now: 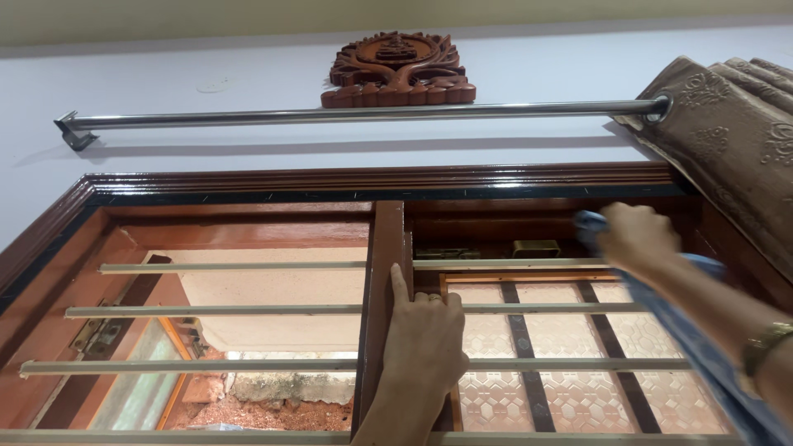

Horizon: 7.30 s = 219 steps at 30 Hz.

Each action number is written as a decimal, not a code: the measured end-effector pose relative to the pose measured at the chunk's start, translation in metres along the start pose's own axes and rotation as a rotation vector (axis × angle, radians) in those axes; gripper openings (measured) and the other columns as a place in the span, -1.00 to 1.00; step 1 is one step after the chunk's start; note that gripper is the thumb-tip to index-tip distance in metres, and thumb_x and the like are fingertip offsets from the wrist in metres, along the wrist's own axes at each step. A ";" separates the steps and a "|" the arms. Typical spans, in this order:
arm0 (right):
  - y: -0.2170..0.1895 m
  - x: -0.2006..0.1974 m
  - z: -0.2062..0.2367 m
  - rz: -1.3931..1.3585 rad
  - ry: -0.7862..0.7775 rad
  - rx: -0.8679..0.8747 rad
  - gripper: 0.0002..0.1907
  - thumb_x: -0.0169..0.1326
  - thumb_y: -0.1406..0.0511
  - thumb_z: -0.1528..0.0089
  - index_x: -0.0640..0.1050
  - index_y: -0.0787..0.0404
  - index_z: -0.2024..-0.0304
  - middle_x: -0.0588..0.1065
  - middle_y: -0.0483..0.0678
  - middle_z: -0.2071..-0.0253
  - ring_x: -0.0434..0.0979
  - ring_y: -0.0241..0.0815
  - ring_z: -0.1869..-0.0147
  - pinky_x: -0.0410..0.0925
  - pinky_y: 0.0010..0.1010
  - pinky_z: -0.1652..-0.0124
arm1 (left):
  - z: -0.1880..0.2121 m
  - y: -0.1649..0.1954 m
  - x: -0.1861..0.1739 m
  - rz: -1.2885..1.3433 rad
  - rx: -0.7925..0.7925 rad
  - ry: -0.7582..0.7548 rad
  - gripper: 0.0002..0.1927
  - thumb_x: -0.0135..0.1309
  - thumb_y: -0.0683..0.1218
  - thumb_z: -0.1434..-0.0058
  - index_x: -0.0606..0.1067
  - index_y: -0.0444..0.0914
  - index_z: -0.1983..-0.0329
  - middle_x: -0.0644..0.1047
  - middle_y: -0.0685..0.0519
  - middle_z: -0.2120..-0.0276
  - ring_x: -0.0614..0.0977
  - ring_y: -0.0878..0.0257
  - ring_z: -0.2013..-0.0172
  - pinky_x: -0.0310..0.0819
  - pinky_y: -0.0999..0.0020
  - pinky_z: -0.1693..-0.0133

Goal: The person wipes the metal bars and wooden frame of a louvered window with a blue patterned cloth, holding the grille steady with one hand while cleaning bar by bar, then wipes the window frame and latch areas.

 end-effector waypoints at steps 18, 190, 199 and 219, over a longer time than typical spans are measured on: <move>0.071 0.034 -0.015 0.821 0.063 -0.241 -0.80 0.17 0.22 -0.24 0.62 0.08 0.09 0.57 -0.11 0.09 0.50 -0.20 -0.09 0.57 -0.54 0.01 | 0.004 0.001 -0.001 -0.026 -0.014 0.017 -0.59 0.12 -0.07 -0.20 0.47 -0.33 -0.09 0.63 -0.11 0.28 0.65 0.03 0.10 -0.35 -0.27 -0.44; -0.205 0.045 0.165 -0.621 -0.131 -0.543 -0.21 0.09 0.44 -0.01 0.41 -0.11 -0.32 0.61 0.20 0.15 0.58 0.21 -0.01 0.39 0.06 0.02 | 0.096 -0.022 0.007 0.338 -0.135 0.489 -0.27 -0.05 -0.19 -0.09 0.23 -0.43 -0.40 0.23 -0.21 -0.43 0.17 -0.08 -0.45 0.07 -0.08 -0.34; -0.206 0.050 0.186 -0.304 0.104 -0.704 -0.35 0.15 0.43 0.01 0.41 0.31 -0.18 0.55 0.17 -0.01 0.51 0.21 -0.16 0.35 0.03 -0.10 | 0.100 -0.037 -0.003 0.385 -0.390 0.523 -0.27 0.08 0.06 -0.08 0.27 -0.45 -0.23 0.40 -0.32 -0.12 0.36 -0.14 -0.24 0.13 -0.15 -0.22; -0.188 0.024 0.234 -0.697 -0.138 -0.644 -0.22 -0.07 0.48 0.00 0.27 0.42 -0.34 0.48 0.42 -0.05 0.46 0.34 -0.20 0.23 0.07 -0.25 | 0.119 -0.052 0.024 0.684 -0.595 0.074 0.01 0.22 0.25 0.05 0.17 -0.28 -0.39 0.32 -0.09 -0.33 0.06 0.10 -0.49 -0.07 -0.05 -0.41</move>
Point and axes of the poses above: each hand's wrist, its own z-axis away from the middle knuckle, its own x-axis out of the palm, y = z × x, the point moved 4 cm from there along -z, towards the middle knuckle
